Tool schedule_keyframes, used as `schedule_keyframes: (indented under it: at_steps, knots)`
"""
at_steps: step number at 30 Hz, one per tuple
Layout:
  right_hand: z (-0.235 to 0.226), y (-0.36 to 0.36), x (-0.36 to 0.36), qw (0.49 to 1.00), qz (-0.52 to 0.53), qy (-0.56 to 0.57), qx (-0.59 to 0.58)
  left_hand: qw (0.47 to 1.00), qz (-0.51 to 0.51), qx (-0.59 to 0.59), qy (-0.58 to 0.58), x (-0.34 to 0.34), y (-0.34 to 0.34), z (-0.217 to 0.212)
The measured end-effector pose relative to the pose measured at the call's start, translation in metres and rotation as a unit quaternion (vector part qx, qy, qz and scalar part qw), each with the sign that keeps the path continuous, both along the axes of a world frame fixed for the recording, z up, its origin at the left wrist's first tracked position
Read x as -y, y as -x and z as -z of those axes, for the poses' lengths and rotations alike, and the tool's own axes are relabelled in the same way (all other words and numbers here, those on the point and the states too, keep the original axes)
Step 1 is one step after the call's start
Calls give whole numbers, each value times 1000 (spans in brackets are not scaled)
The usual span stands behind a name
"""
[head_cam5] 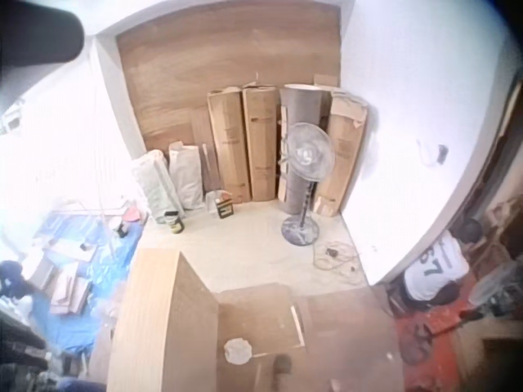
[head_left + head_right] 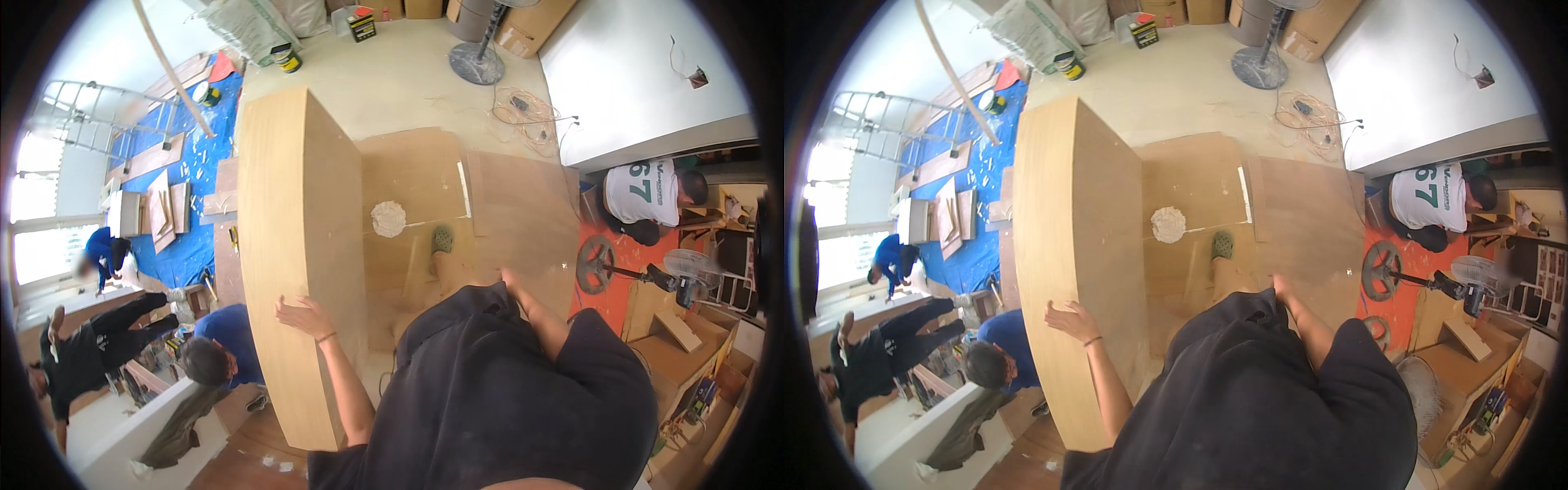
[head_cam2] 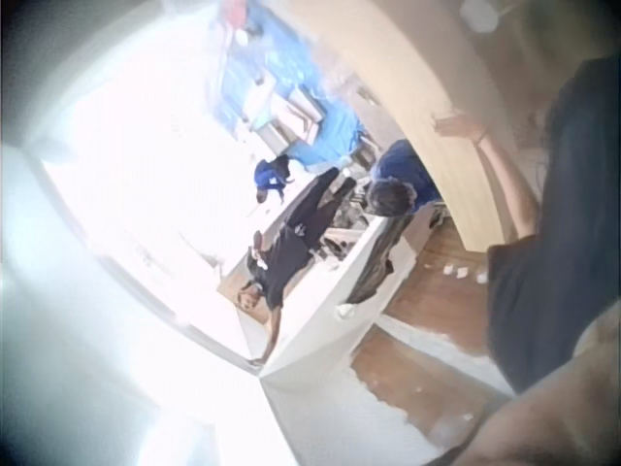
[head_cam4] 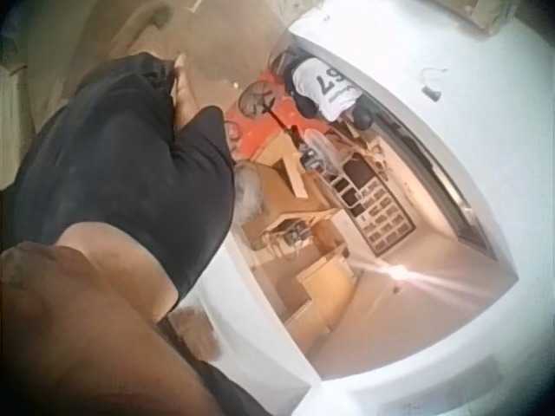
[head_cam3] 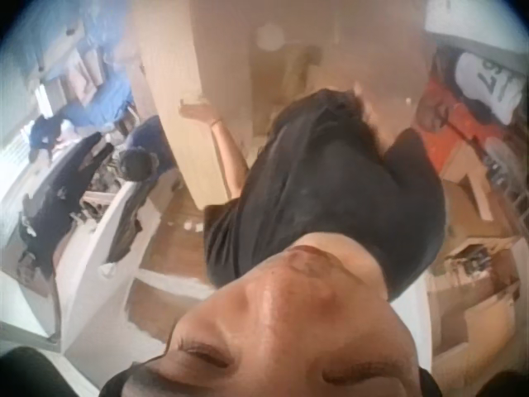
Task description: The person wipes a large wooden panel with a white cloth, then uses a utility knife to trim edges and remove excess material from a partially assembled wooden cabinet. The person works alongside others in a room under renovation.
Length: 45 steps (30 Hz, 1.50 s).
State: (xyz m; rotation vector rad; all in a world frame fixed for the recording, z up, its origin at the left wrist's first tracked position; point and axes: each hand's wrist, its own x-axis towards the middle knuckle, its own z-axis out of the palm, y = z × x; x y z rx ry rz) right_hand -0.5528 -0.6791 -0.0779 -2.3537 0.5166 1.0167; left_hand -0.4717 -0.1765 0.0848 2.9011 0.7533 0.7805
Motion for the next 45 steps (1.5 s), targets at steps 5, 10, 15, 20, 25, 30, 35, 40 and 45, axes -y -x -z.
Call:
schedule_keyframes:
  at_steps: [5, 10, 15, 20, 25, 30, 35, 40, 45]
  knots:
    - [-34, -91, 35, 987, 109, 9, 117, 995, -32, -42, 86, -12, -127, -14]
    - [-22, -191, 49, 983, 32, 7, 180, 995, -41, -4, 90, -2, -235, -11]
    - [4, -301, 24, 986, 16, -138, 90, 992, -53, 33, 111, -16, -354, 7]
    - [-10, -408, 36, 990, -7, -140, 8, 979, -123, 6, 163, -15, -442, 19]
    - [21, -511, 130, 994, -46, -75, 62, 964, -215, -23, 156, 15, -515, 36]
    - [56, -636, 141, 992, -117, -52, 16, 910, -372, -115, 141, 21, -548, 39]
    - [93, -808, 100, 971, -216, -99, -2, 901, -412, -85, 103, 12, -552, 24]
    - [89, -1030, 41, 988, -64, -138, -23, 894, -427, -53, 124, 14, -545, 9]
    - [51, -1188, -108, 951, -294, -73, -57, 873, -453, -67, 167, 27, -547, 9]
